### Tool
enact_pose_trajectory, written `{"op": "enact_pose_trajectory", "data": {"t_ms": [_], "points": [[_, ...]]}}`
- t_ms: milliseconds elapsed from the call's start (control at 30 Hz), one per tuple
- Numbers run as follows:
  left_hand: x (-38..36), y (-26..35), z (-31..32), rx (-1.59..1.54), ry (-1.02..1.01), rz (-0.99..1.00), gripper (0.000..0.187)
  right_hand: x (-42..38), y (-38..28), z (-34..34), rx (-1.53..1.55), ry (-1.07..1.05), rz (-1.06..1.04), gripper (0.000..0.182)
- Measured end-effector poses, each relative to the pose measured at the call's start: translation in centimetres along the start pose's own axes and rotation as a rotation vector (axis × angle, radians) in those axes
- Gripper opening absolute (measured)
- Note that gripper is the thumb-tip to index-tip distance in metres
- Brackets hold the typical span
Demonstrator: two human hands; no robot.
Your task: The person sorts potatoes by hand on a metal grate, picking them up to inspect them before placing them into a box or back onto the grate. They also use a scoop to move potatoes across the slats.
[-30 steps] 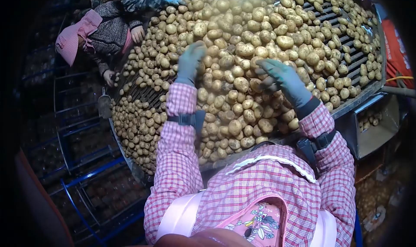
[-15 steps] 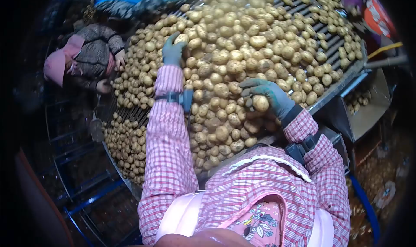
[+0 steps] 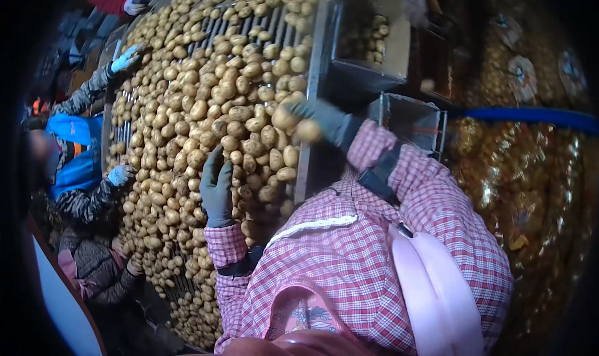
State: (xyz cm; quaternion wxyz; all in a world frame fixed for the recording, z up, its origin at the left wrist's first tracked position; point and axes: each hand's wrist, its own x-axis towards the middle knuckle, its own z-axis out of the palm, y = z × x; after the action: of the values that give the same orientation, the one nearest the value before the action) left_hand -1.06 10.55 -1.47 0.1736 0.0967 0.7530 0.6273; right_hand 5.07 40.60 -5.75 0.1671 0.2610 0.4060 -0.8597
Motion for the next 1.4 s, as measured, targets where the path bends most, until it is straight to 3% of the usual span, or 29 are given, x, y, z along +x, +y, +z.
{"op": "enact_pose_trajectory", "data": {"t_ms": [67,200,267,300,333,367,400,467,533,600,667,733,833,867,933,1000,1100,1200,1300,1333,1400], "points": [[-0.3,-1.0,-0.1,0.039,-0.038,-0.033,0.041,-3.1,-2.6,-5.5,-0.018,0.150,-0.198,0.049],[-1.5,-2.8,0.3,0.028,-0.073,-0.132,0.040,-10.0,-6.8,-17.6,0.008,0.669,-0.564,0.047],[-2.1,-4.0,-0.3,0.052,-0.072,-0.165,0.040,-13.7,-9.4,-23.4,-0.095,0.785,-0.564,0.047],[-2.4,-4.4,-0.2,0.054,-0.055,-0.184,0.038,-14.6,-11.0,-25.6,-0.249,0.949,-0.631,0.046],[-2.7,-4.8,-0.2,0.056,-0.039,-0.203,0.036,-15.2,-12.5,-29.6,-0.338,0.874,-0.735,0.038],[-2.9,-5.2,-0.5,0.178,-0.056,-0.122,0.037,-15.9,-13.9,-35.5,-0.651,0.958,-0.788,0.031],[-3.2,-3.9,-0.4,0.238,-0.067,-0.086,0.039,-16.4,-15.7,-38.3,-0.759,0.953,-0.765,0.030],[-3.5,-4.5,-1.1,0.148,-0.019,-0.102,0.039,-15.2,-18.0,-43.4,-1.557,0.940,-0.933,0.041],[-3.4,-3.8,-2.6,0.163,0.078,-0.112,0.037,-11.9,-18.4,-27.9,-0.681,0.988,-0.605,0.046],[-2.7,-2.8,-3.6,0.066,0.169,-0.118,0.036,-6.1,-15.1,-25.8,-0.353,0.530,-0.619,0.044],[-1.2,-3.0,-5.6,0.106,0.317,-0.166,0.034,-3.6,-12.0,-11.6,-0.406,0.154,-0.432,0.041],[0.7,-2.4,-7.5,0.482,0.410,0.080,0.034,0.6,-8.6,-3.9,-0.564,0.105,-0.440,0.037],[4.5,-3.7,-8.0,0.467,0.422,0.066,0.034,7.2,-6.8,4.2,-0.550,-0.125,-0.279,0.034],[5.4,-6.2,-8.2,0.986,0.464,0.290,0.034,9.1,-6.1,6.5,-0.587,-0.181,-0.292,0.033],[5.6,-3.0,-4.9,0.713,0.329,0.193,0.034,13.8,-5.3,10.7,-0.890,-0.257,-0.411,0.033],[5.4,-4.5,-2.8,0.801,0.311,0.362,0.036,19.5,-4.1,13.3,-1.171,-0.303,-0.712,0.034],[4.5,-2.8,0.2,0.785,0.347,0.338,0.033,23.9,-4.0,17.4,-1.636,-0.244,-0.450,0.042],[4.8,-2.3,-2.0,0.691,0.411,0.349,0.030,25.2,-3.4,18.0,-1.727,-0.197,-0.488,0.045],[6.6,-0.2,-6.2,0.572,0.473,0.192,0.027,24.3,-3.8,17.9,-1.760,-0.322,-0.404,0.041],[8.3,-0.9,-7.8,0.619,0.539,0.235,0.026,24.2,-3.5,17.2,-1.727,-0.325,-0.431,0.035],[10.4,-2.6,-10.6,0.619,0.509,0.123,0.030,24.4,-3.7,15.8,-1.511,-0.361,-0.381,0.030]]}}
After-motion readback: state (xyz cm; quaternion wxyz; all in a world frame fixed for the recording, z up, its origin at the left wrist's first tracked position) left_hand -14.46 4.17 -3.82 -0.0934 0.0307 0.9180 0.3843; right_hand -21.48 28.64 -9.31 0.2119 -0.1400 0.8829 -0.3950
